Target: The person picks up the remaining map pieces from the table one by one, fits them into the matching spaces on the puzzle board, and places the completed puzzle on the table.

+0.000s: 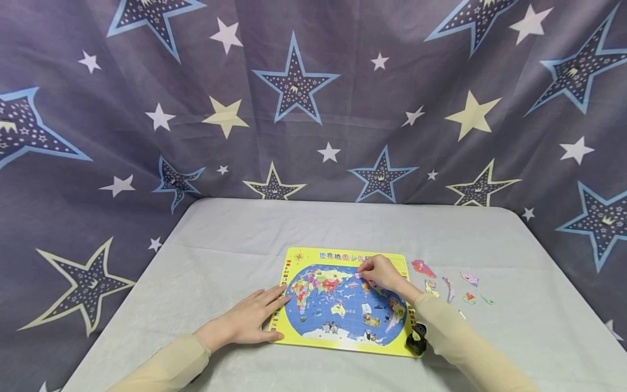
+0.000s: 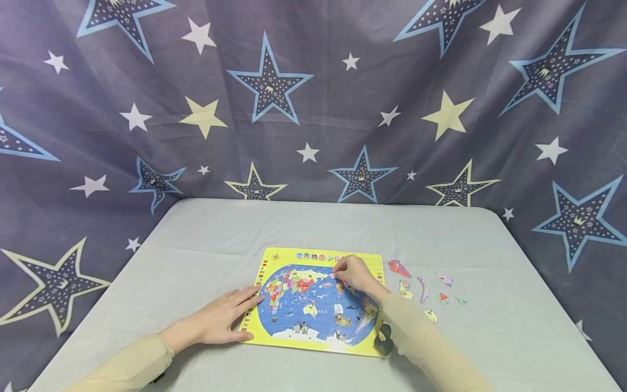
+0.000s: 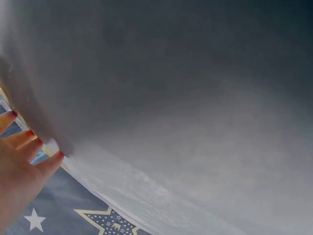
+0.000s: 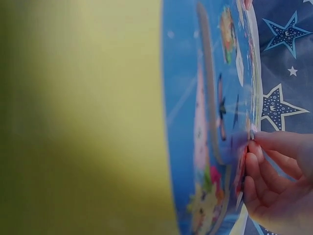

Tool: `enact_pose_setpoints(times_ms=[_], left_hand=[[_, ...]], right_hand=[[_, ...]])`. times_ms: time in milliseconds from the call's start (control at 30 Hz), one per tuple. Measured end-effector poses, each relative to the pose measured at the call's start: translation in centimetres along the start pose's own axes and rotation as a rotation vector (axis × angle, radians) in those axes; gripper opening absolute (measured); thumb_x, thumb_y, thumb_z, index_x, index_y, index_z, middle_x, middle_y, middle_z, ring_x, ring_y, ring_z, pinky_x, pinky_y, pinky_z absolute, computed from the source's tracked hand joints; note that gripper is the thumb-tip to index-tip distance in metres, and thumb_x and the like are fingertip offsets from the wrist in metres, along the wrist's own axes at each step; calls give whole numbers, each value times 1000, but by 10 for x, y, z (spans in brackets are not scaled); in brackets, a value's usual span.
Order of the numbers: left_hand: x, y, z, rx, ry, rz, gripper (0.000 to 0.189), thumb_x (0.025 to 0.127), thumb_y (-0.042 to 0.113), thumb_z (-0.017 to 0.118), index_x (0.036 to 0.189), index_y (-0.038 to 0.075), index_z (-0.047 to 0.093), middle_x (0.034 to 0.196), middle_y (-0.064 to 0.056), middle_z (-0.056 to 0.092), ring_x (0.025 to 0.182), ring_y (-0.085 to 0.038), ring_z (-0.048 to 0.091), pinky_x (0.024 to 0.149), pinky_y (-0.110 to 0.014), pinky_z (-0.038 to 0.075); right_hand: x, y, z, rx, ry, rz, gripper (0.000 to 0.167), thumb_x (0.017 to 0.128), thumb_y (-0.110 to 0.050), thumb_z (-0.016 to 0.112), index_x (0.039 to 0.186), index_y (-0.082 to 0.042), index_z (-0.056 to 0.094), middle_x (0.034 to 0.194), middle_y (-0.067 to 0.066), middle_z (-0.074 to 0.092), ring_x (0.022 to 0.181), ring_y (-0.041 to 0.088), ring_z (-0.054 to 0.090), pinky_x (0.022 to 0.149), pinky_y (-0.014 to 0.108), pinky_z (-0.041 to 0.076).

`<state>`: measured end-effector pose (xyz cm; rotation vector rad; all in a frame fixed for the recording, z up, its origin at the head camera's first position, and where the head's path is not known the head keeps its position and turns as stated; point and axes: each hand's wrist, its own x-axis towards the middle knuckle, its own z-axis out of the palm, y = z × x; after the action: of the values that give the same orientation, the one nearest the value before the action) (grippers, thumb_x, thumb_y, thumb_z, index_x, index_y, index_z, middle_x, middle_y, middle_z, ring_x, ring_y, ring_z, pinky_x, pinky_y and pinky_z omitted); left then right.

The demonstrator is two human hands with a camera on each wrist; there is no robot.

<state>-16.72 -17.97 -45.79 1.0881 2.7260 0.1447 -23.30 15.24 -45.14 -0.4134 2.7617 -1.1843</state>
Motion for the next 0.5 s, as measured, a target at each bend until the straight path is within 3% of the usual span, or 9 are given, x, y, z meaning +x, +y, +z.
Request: enact_pose_setpoints(times_ms=[500], left_hand=[[0,1,0,-8,3,-1,82,80,68,37,141,15,26,147,-6,16,133,-20,17,105,-43,21]], right_hand=[[0,-1,3,28,-18,47,10,80,0,59,79,-1,68,68,3,61,45,9,46,41,21,38]])
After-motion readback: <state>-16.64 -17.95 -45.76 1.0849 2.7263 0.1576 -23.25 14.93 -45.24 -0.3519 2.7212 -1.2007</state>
